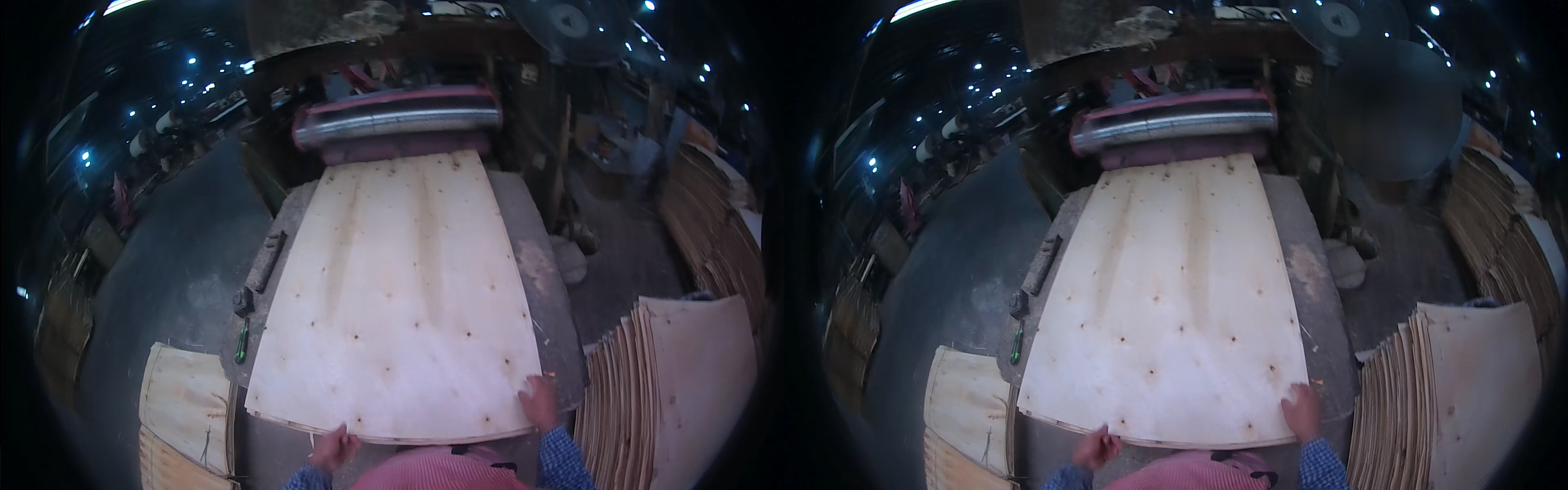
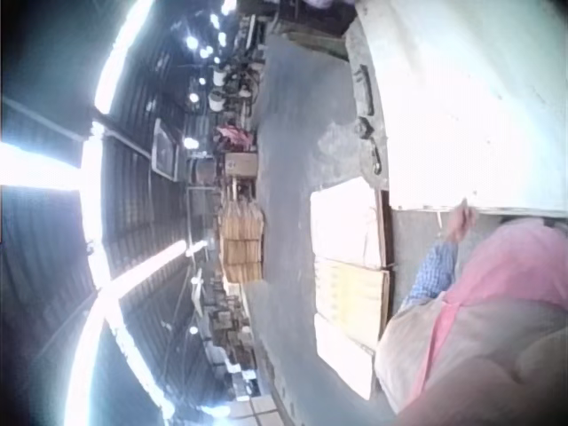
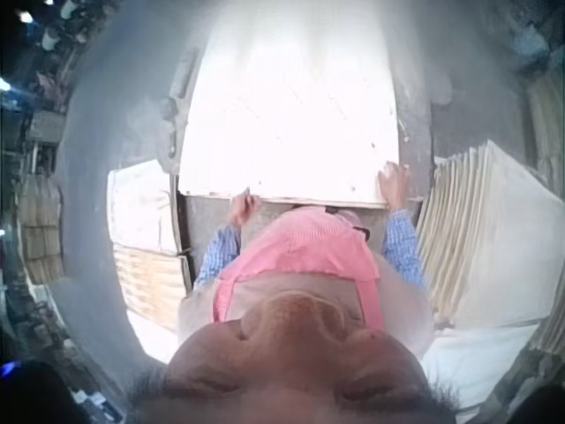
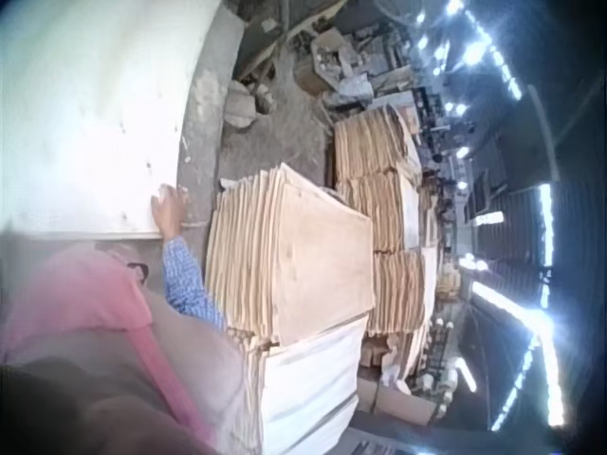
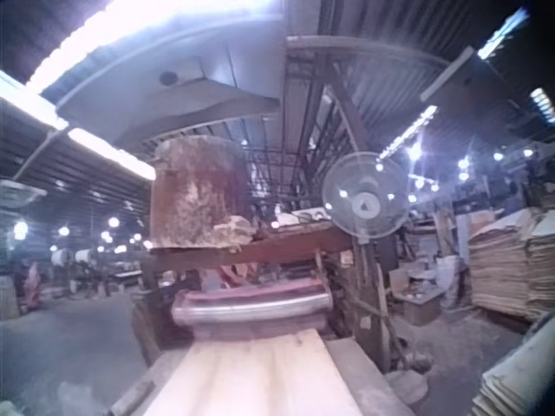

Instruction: The person uses a utility knife to cut metal ties on stacks of wood veneer, feeds veneer sheets into a machine roller, and then organizes the sheets into a pile.

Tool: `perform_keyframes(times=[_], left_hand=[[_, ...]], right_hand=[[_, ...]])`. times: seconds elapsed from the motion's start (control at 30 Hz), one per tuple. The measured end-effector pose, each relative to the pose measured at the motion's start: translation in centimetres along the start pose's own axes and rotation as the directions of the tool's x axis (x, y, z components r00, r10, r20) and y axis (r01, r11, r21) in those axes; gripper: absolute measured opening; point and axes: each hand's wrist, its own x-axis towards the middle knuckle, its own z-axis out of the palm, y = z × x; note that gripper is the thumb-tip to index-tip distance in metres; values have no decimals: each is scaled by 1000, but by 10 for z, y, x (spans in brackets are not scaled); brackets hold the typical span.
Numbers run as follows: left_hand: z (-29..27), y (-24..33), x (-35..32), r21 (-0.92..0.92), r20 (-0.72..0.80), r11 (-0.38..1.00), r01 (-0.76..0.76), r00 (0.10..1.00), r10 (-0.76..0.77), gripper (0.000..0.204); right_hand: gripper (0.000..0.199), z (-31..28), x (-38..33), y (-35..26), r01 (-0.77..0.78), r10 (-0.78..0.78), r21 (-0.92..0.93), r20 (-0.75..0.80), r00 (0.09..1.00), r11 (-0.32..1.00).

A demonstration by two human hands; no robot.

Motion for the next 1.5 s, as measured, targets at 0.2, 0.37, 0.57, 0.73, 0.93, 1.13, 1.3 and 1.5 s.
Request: perform_keyframes(times=[0.2,0.37,0.57,0.73,0.93,1.13,1.3,1.5], left_hand=[[-72,-45,-9,-568,165,821,52,985,51,47],[-39,25,8,-622,-277,723,-302,948,158,50],[-33,11,57,-627,-441,642,-442,880,175,51],[-26,5,55,-632,-547,600,-491,831,104,43],[-29,10,66,-673,-549,591,-445,836,3,49],[-22,31,33,-660,-528,587,-470,845,83,54],[-26,27,41,-613,-601,608,-504,797,54,53],[-31,19,47,-633,-557,629,-451,830,34,44]], right_hand=[[65,45,-14,-33,-103,77,-277,-102,992,955],[74,68,-10,-32,-114,84,-330,-104,991,937],[87,48,4,-24,-122,242,-621,113,964,775],[83,49,17,-61,-251,410,-573,165,897,780],[91,45,20,-115,-265,537,-673,231,812,690],[83,68,33,-57,-213,491,-648,284,824,731],[76,102,57,-84,-69,397,-612,419,817,788],[59,166,39,-261,182,127,-513,510,851,839]])
